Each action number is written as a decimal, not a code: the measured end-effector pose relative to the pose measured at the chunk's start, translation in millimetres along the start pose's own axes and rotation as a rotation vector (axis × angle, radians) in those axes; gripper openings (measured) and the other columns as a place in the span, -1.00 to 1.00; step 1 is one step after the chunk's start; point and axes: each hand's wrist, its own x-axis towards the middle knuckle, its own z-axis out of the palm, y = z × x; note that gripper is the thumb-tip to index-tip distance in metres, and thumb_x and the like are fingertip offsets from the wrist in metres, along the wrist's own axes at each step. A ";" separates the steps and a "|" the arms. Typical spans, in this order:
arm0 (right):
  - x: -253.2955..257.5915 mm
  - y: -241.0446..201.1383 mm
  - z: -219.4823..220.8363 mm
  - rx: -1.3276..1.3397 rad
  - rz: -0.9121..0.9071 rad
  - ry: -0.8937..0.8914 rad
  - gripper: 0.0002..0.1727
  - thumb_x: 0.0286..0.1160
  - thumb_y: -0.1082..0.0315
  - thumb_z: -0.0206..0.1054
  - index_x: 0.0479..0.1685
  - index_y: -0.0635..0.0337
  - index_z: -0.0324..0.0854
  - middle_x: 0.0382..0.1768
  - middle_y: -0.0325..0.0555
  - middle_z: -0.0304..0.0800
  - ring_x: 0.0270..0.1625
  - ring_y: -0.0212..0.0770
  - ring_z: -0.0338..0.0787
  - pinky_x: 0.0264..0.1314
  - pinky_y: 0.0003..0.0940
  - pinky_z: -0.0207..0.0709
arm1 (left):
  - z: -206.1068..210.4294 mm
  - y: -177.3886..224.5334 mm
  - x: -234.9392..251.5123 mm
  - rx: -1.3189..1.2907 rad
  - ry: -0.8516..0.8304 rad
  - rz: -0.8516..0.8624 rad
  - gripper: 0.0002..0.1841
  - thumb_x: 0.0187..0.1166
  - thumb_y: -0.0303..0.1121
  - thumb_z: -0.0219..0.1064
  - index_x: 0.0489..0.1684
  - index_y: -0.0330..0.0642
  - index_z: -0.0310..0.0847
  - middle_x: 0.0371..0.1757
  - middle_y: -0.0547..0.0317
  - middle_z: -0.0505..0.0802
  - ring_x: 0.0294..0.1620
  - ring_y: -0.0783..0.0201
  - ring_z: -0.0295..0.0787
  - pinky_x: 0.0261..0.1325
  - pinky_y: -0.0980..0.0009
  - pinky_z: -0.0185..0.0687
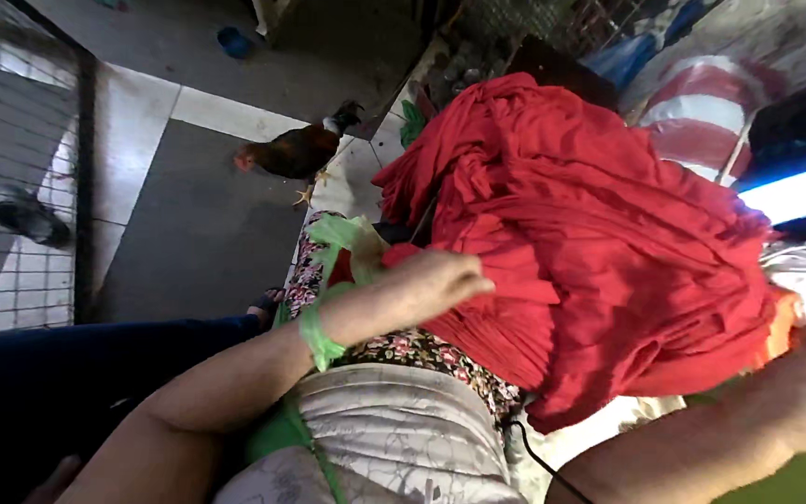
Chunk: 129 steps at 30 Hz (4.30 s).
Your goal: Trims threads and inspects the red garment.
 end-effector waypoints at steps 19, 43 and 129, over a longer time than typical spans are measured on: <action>-120.3 -38.2 114.1 0.278 -0.131 -0.726 -0.85 0.36 0.50 0.37 -0.22 0.33 0.83 -0.16 0.02 0.85 -0.10 -0.26 0.83 0.02 -0.39 0.72 | 7.6 -32.1 3.6 -0.032 0.069 -0.183 -0.78 0.73 -0.38 0.26 -0.07 -0.36 0.79 -0.34 0.02 0.84 -0.35 0.24 0.76 -0.17 0.29 0.72; -124.8 -63.5 103.4 0.766 0.323 -0.432 -0.85 0.52 0.51 0.21 -0.05 0.08 0.55 -0.16 -0.45 0.72 -0.42 -0.70 0.53 -0.42 -0.74 0.44 | 42.1 -14.0 3.7 -0.386 0.151 -0.244 -0.70 0.65 -0.24 0.38 0.04 -0.35 0.71 -0.13 0.05 0.85 -0.07 0.36 0.79 0.12 0.30 0.69; -105.7 -51.3 111.1 0.311 -0.231 -0.766 -0.80 0.57 0.37 0.32 -0.02 0.28 0.76 -0.22 -0.07 0.88 -0.16 -0.26 0.84 0.04 -0.26 0.67 | 26.2 -25.0 -10.6 -0.392 0.178 -0.122 -0.92 0.51 -0.44 0.37 -0.26 -0.24 0.77 -0.26 0.28 0.79 -0.27 0.57 0.66 -0.18 0.60 0.60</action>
